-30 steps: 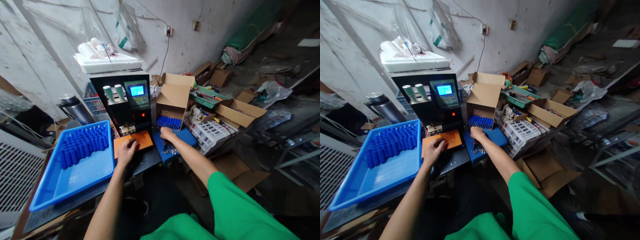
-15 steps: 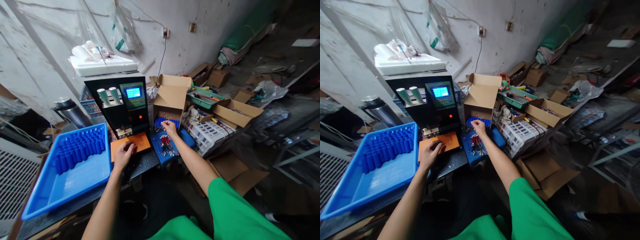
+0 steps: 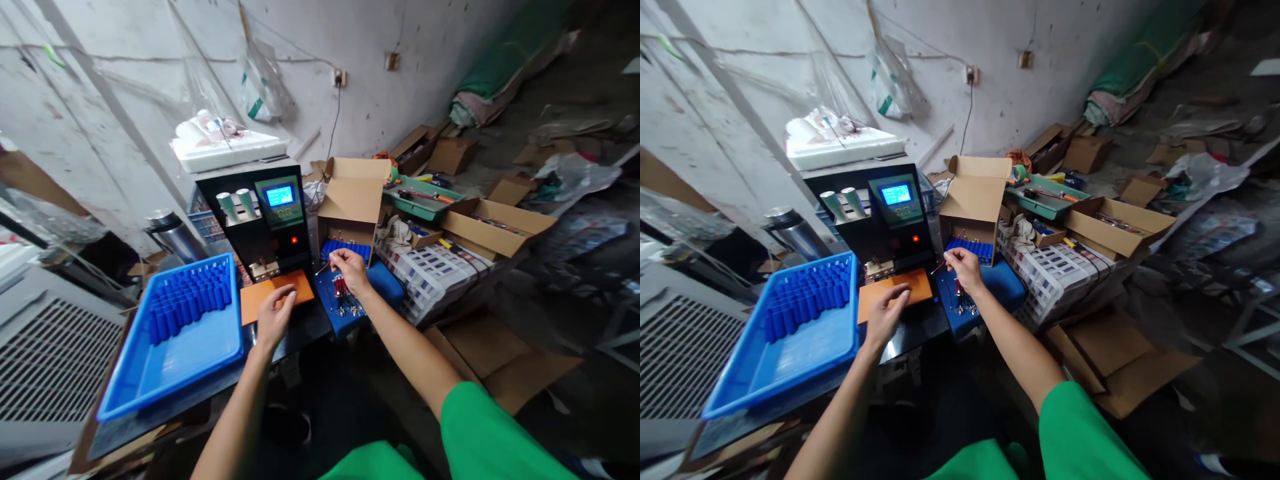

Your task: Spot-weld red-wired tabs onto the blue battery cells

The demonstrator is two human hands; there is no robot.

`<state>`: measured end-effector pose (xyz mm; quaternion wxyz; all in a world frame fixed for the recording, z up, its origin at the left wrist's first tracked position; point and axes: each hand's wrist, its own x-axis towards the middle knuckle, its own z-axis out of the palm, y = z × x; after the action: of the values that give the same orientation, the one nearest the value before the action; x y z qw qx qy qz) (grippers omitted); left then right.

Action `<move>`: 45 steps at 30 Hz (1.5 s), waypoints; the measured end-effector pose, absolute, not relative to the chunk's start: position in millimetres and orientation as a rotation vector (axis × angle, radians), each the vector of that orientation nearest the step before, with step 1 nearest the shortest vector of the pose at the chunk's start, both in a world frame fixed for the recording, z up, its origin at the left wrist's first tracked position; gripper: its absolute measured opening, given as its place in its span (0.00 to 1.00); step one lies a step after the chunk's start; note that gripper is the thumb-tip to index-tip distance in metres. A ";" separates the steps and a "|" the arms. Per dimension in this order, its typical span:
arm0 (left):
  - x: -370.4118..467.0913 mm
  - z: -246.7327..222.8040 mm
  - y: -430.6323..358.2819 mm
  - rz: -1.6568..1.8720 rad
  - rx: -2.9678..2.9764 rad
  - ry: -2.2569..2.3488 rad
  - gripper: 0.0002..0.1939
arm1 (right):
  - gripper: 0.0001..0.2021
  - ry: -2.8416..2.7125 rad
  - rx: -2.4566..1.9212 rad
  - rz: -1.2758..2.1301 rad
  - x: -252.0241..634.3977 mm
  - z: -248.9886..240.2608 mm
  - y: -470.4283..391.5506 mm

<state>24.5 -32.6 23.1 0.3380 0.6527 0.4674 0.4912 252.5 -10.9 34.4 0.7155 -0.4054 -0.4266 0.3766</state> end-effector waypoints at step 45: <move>-189.6 5.0 -2.5 0.409 1.924 2.574 0.16 | 0.17 -1.203 -1.039 1.019 130.9 -26.4 -26.4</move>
<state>-189.6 -2.5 5.0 -0.0488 0.5933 0.7936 0.1262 130.9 -26.4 -26.4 0.5864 -0.4458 -0.5161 0.4371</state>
